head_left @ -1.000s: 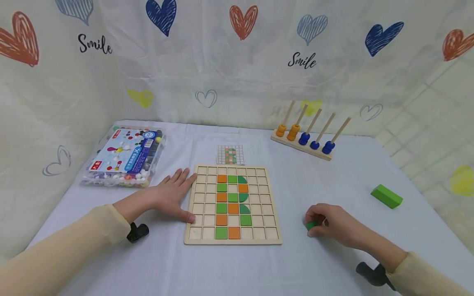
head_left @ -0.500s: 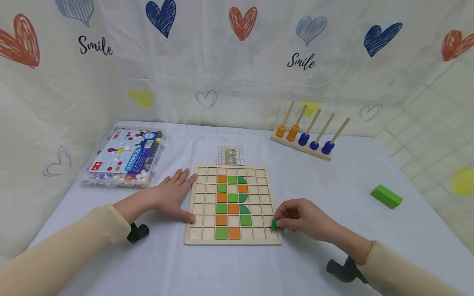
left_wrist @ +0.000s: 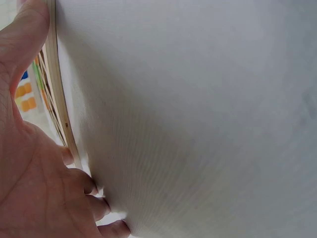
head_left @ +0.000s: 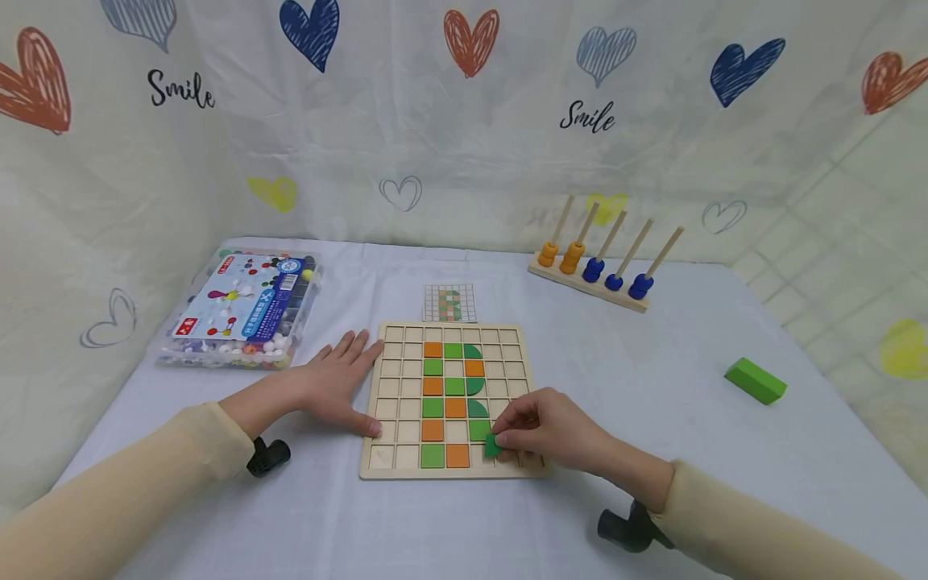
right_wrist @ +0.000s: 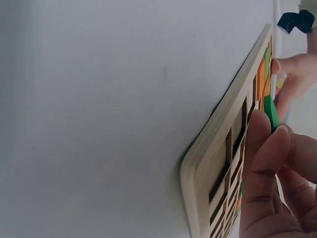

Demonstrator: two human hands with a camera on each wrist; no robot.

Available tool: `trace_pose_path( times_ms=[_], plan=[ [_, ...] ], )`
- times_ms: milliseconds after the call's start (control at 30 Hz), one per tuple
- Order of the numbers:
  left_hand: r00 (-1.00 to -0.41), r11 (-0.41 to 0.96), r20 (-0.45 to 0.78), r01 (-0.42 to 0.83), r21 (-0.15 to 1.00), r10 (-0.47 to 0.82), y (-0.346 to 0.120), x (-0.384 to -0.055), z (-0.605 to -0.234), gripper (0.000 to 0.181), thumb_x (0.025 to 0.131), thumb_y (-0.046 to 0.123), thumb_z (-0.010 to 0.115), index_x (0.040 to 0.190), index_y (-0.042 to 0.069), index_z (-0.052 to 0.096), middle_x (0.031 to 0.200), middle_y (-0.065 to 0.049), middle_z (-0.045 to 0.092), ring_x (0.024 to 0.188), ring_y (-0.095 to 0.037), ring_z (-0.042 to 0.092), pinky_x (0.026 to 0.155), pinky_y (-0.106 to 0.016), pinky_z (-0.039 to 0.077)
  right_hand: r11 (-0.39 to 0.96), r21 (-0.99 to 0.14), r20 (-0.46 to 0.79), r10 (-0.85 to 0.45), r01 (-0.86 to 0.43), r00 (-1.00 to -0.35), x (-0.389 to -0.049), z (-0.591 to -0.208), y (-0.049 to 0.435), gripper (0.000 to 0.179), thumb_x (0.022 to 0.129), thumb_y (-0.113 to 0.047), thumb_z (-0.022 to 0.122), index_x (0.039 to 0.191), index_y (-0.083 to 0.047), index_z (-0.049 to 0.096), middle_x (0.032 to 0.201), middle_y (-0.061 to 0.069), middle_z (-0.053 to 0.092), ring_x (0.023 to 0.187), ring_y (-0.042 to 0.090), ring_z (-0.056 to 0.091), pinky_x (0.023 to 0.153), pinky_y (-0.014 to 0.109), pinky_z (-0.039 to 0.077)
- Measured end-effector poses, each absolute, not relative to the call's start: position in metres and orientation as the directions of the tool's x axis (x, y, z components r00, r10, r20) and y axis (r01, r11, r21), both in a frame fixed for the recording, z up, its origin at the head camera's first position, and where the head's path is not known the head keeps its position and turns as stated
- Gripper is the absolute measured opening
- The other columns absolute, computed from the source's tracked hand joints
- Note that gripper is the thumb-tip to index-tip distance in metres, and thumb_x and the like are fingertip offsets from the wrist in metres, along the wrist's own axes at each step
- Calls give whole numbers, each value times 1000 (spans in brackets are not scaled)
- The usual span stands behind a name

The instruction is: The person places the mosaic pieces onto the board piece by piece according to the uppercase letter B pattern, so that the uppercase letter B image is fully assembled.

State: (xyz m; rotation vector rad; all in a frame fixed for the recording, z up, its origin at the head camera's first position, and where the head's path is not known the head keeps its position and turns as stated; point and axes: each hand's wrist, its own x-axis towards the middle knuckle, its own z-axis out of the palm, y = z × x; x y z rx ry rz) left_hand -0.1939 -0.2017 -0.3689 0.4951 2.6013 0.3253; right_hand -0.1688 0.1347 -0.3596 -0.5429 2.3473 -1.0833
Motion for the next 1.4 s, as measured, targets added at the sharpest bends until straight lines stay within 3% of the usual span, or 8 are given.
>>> trace_pose_path(
  times_ms=[533,867,1400],
  plan=[
    [-822,901,-396,297,314,409,-201,-193,-367,131,78,72,74,164,2,4,169,-29,-6,156,-52,-6,123,-71,6,611,-760,-229,-572,-223,-787,-163,-367,119,5,91,-10,77,89,-6,78,79,-2,73,67,9,65,62,20,56],
    [-825,905,-399,290,311,401,-201,-195,-366,130,79,72,74,164,2,4,170,-29,-6,156,-51,-7,123,-70,6,651,-691,-175,-573,-314,-801,-160,-367,115,6,90,-8,77,85,-11,77,74,-6,67,66,7,57,59,19,50],
    [-824,906,-403,286,312,399,-201,-195,-367,130,79,72,73,164,2,3,169,-29,-6,156,-51,-8,123,-70,5,710,-636,-186,-522,-303,-832,-158,-368,108,13,86,-7,81,82,-13,70,72,-6,63,69,11,56,58,19,48]
  ],
)
